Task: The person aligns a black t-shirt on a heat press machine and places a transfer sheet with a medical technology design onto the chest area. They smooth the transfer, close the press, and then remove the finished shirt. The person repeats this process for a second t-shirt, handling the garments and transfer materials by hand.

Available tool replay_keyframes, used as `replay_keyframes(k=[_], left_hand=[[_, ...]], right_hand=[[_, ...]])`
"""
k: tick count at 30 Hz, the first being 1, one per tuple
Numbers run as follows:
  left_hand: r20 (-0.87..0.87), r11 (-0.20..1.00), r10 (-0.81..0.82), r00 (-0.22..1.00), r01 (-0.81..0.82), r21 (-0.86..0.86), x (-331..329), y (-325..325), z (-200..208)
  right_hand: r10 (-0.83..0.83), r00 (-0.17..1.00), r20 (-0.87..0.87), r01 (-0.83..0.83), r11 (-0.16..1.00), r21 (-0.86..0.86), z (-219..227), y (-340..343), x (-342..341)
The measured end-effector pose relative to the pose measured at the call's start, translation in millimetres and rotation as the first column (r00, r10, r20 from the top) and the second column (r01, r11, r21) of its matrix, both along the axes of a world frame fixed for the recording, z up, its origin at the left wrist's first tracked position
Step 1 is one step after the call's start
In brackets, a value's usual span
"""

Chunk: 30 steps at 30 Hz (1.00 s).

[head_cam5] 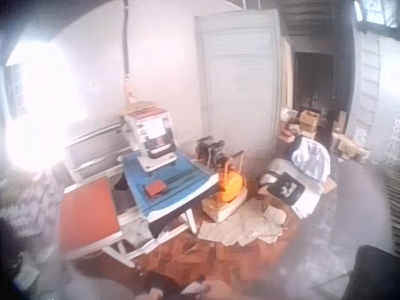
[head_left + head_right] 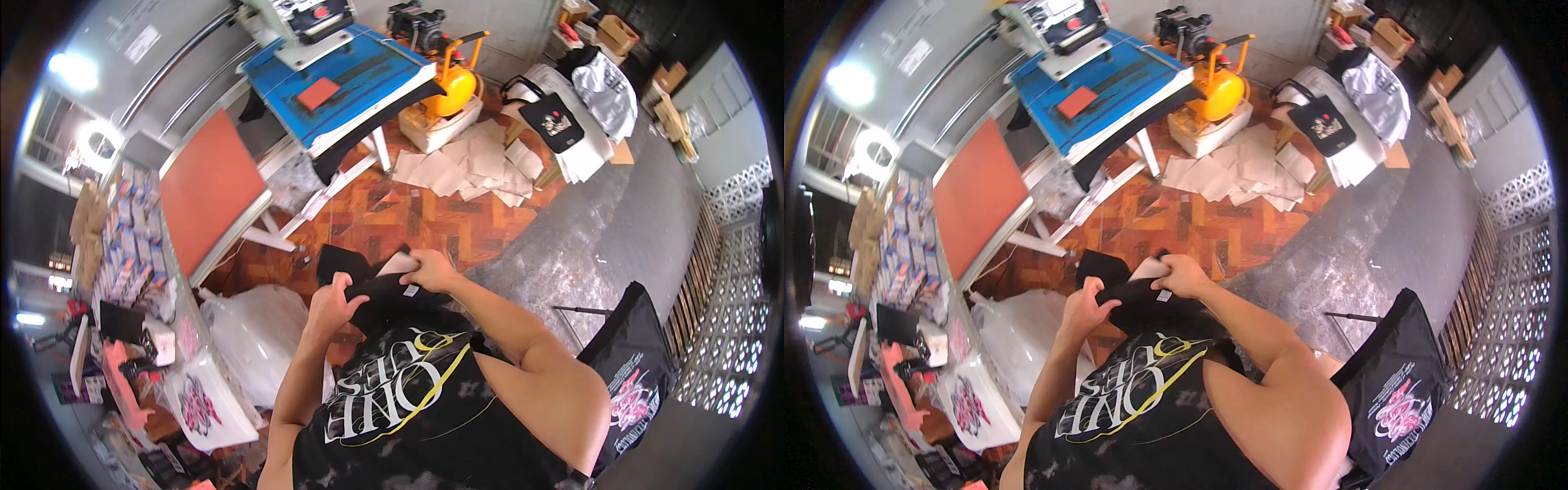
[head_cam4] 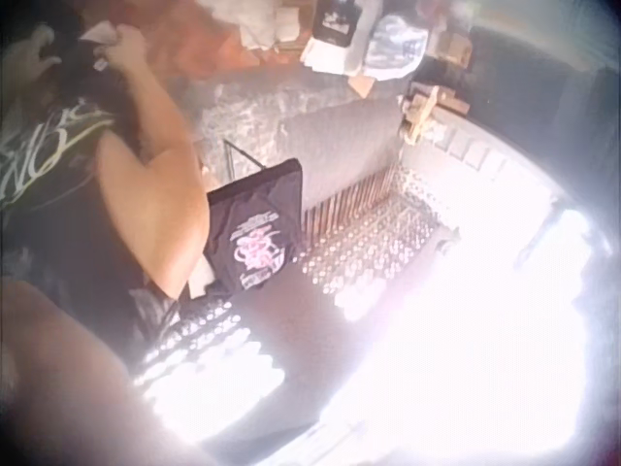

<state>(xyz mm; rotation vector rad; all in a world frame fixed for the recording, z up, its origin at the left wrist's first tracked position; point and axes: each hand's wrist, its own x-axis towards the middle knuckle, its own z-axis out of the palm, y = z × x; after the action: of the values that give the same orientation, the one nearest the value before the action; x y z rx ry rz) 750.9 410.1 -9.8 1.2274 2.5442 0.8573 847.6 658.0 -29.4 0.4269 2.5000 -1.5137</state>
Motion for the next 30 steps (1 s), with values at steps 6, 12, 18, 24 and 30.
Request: replay_keyframes(k=[6, 12, 18, 24, 30], left_hand=[[0.092, 0.977, -0.058, 0.994, 0.075, -0.202, -13.8, 19.7, -36.5], [0.383, 0.996, 0.014, 0.923, 0.020, -0.084, -20.4, 11.0, -10.6], [0.465, 0.988, 0.080, 0.882, -0.133, 0.081, -70.0, -19.6, 40.0], [0.232, 0.922, 0.387, 0.893, -0.373, -0.101, -137.7, -161.1, 92.5], [-0.102, 0.845, 0.460, 0.882, -0.471, -0.254, -202.1, -294.4, 89.9]], right_hand=[[-0.742, 0.558, 0.371, 0.819, 0.420, -0.390, -165.2, 85.5, 70.8], [-0.100, 0.987, 0.126, 0.111, 0.990, -0.084, -168.2, 58.2, 56.2], [0.484, 0.872, -0.077, -0.464, 0.866, 0.187, -167.1, -58.6, -67.5], [0.462, 0.886, -0.030, -0.447, 0.871, 0.203, -84.6, -53.3, -155.1], [0.319, 0.948, 0.006, -0.288, 0.847, 0.447, 28.7, -88.2, -220.8]])
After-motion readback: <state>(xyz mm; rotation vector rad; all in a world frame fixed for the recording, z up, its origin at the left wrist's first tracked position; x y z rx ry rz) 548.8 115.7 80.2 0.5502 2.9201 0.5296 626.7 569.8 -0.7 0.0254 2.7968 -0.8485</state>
